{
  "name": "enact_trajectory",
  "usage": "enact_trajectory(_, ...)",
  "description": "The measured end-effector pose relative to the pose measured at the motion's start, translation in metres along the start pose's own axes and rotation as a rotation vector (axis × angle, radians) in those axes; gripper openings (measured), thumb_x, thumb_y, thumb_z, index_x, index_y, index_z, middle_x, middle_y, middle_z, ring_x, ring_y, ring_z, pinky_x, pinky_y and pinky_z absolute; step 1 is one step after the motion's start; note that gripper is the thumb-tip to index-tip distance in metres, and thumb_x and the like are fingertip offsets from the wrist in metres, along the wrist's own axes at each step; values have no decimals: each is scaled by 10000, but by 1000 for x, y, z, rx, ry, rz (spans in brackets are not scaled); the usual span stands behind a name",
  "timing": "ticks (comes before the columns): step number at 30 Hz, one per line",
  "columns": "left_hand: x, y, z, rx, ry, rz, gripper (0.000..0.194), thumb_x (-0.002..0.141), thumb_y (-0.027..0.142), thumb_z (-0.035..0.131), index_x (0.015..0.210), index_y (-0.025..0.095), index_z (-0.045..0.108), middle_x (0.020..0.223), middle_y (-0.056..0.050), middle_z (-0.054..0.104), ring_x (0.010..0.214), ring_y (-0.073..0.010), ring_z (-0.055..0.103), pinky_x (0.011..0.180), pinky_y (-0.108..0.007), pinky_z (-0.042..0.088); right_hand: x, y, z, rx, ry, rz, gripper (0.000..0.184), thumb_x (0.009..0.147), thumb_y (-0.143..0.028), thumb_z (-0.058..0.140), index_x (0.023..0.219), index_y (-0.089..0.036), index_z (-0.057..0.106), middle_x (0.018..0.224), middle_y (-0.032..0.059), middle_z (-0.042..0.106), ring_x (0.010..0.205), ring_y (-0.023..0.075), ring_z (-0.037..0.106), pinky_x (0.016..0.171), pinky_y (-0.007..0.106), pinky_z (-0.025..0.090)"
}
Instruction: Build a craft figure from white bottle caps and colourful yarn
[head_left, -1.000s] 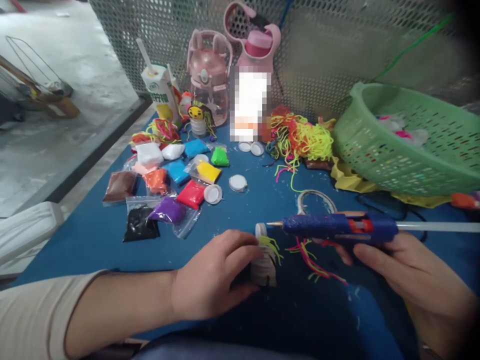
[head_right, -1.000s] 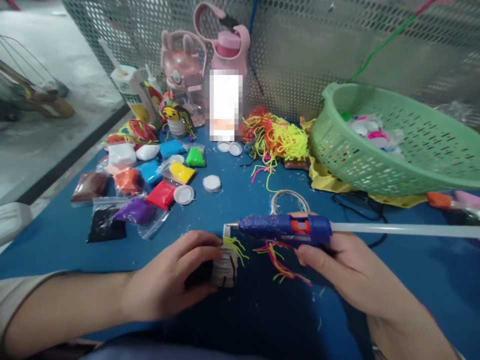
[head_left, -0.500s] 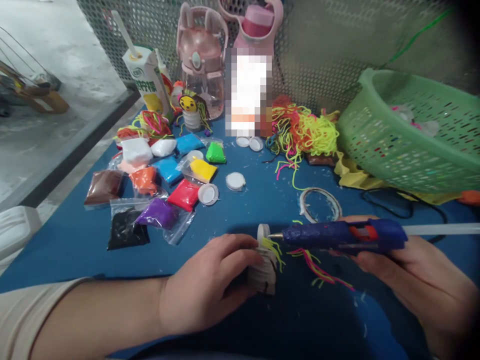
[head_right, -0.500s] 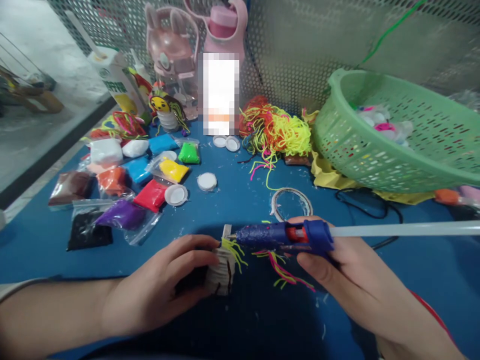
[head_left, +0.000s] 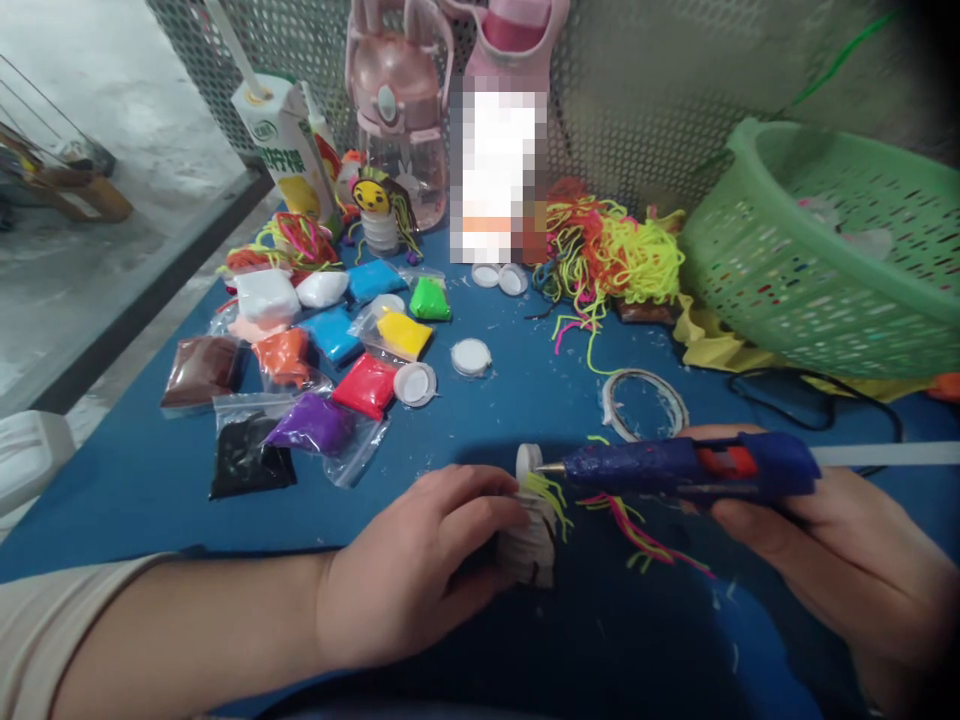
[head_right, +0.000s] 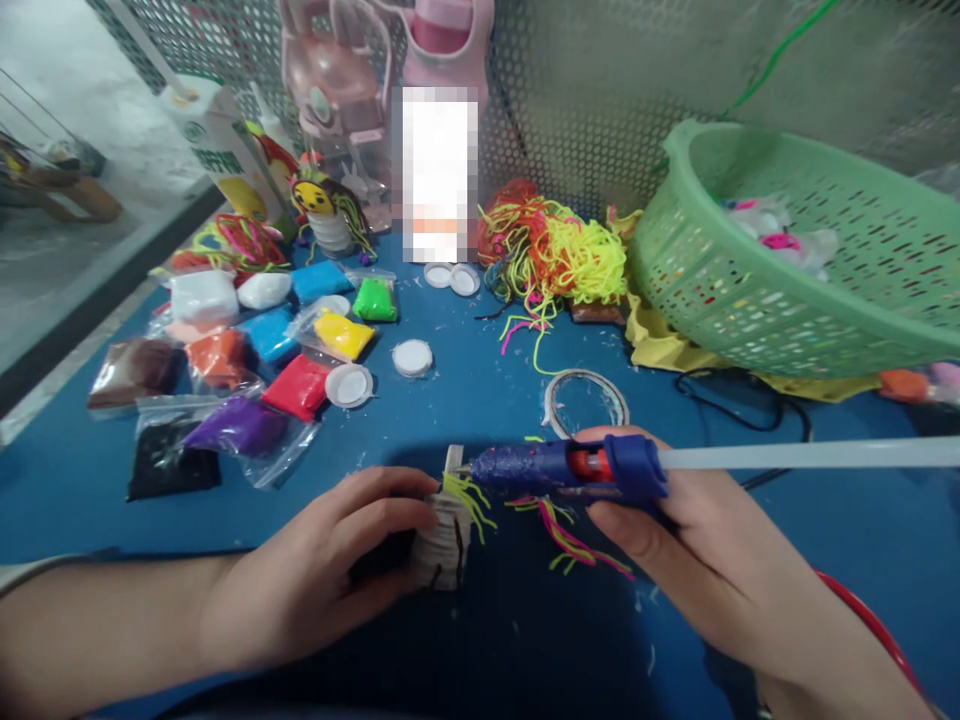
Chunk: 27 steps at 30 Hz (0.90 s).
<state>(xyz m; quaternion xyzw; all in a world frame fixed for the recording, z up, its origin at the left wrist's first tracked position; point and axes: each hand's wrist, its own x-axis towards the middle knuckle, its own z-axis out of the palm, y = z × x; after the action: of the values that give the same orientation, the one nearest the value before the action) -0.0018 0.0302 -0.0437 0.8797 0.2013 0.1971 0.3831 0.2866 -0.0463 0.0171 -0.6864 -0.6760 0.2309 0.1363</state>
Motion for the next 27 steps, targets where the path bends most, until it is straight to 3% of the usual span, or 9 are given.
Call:
enact_trajectory(6,-1,-1,0,13,-17,0,346,841,191,601,1172,232,505,1257,-79,575,1116,-172,580,936,-281,506,-4,-3,2,-107,132,6,235,892,-412,456,977,-295,641,855,27,710,736,264,670,594,323,537)
enact_trajectory(9,-1,-1,0,15,-23,-5,347,853,205,592,1186,234,499,1265,-78,567,1122,-168,576,940,-281,504,-6,0,1,-105,134,-46,230,885,-390,479,1064,-323,607,841,11,706,692,254,671,605,322,545)
enact_trajectory(27,-1,-1,0,17,-32,10,359,846,166,589,1185,222,485,1264,-78,558,1121,-170,568,936,-288,503,4,6,3,-91,128,-274,186,925,-306,469,1095,-347,532,862,-33,678,690,186,643,582,242,509)
